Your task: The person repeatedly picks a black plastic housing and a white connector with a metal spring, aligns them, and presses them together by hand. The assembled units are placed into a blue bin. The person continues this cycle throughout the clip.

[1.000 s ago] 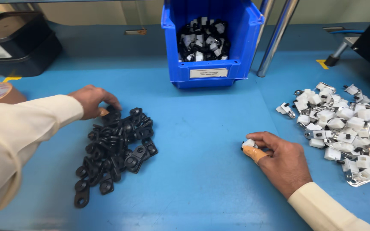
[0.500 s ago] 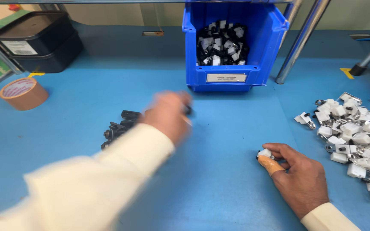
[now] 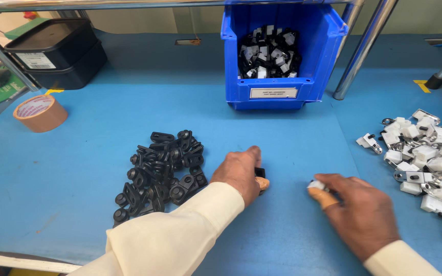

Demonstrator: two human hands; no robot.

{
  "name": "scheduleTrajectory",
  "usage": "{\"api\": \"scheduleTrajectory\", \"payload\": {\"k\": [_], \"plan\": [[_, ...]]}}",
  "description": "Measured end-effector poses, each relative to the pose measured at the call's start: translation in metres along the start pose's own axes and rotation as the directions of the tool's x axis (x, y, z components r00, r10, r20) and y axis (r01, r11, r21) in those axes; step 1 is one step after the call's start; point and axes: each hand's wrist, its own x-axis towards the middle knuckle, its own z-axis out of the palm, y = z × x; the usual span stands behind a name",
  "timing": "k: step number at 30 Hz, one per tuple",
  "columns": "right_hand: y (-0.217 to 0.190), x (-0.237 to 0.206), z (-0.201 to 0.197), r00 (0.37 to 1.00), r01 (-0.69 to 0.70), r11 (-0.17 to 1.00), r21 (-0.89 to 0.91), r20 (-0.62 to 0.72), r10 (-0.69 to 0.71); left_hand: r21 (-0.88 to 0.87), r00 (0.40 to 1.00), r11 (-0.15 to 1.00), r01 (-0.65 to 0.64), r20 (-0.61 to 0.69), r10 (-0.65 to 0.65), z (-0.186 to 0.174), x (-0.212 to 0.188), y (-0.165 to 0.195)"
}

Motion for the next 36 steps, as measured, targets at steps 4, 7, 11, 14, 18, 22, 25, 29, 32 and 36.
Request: {"api": "scheduleTrajectory", "payload": {"k": [4,7,11,14,18,22,25,29,32,36], "plan": [[-0.006,0.012,0.002,0.996,-0.063,0.997,-0.045,0.066,0.066,-0.326,0.95,0.892,0.313,0.106,-0.294,0.002,0.012,0.006],[-0.002,0.021,-0.003,0.892,-0.45,0.805,0.386,0.229,0.389,-0.566,0.929,0.742,0.36,0.147,-0.339,0.015,0.013,0.011],[0.0,0.02,-0.006,0.839,-0.52,0.529,0.671,0.285,0.463,-0.62,0.931,0.699,0.355,0.165,-0.326,0.033,0.016,0.02],[-0.008,0.019,0.005,0.862,-0.485,0.529,0.696,0.281,0.422,-0.642,0.933,0.681,0.352,0.18,-0.312,0.038,0.015,0.029],[-0.017,0.017,0.015,0.896,-0.438,0.694,0.572,0.219,0.385,-0.601,0.921,0.7,0.387,0.223,-0.318,0.032,0.011,0.039],[-0.021,0.008,0.014,0.976,-0.216,0.869,0.445,0.062,0.211,-0.385,0.902,0.831,0.402,0.323,-0.287,0.015,0.013,0.042],[-0.022,0.002,0.014,0.996,-0.081,0.969,0.234,-0.016,0.087,-0.259,0.886,0.883,0.391,0.367,-0.284,0.008,0.016,0.046],[-0.022,-0.001,0.016,0.989,0.103,0.988,0.118,-0.119,-0.089,-0.295,0.901,0.888,0.353,0.364,-0.237,0.01,0.016,0.044],[-0.022,0.0,0.014,0.979,0.169,0.979,0.114,-0.133,-0.154,-0.398,0.898,0.833,0.383,0.371,-0.236,0.013,0.017,0.038],[-0.024,0.008,0.003,0.986,0.167,0.977,0.132,-0.012,-0.167,-0.449,0.897,0.804,0.389,0.383,-0.22,0.017,0.026,0.035]]}}
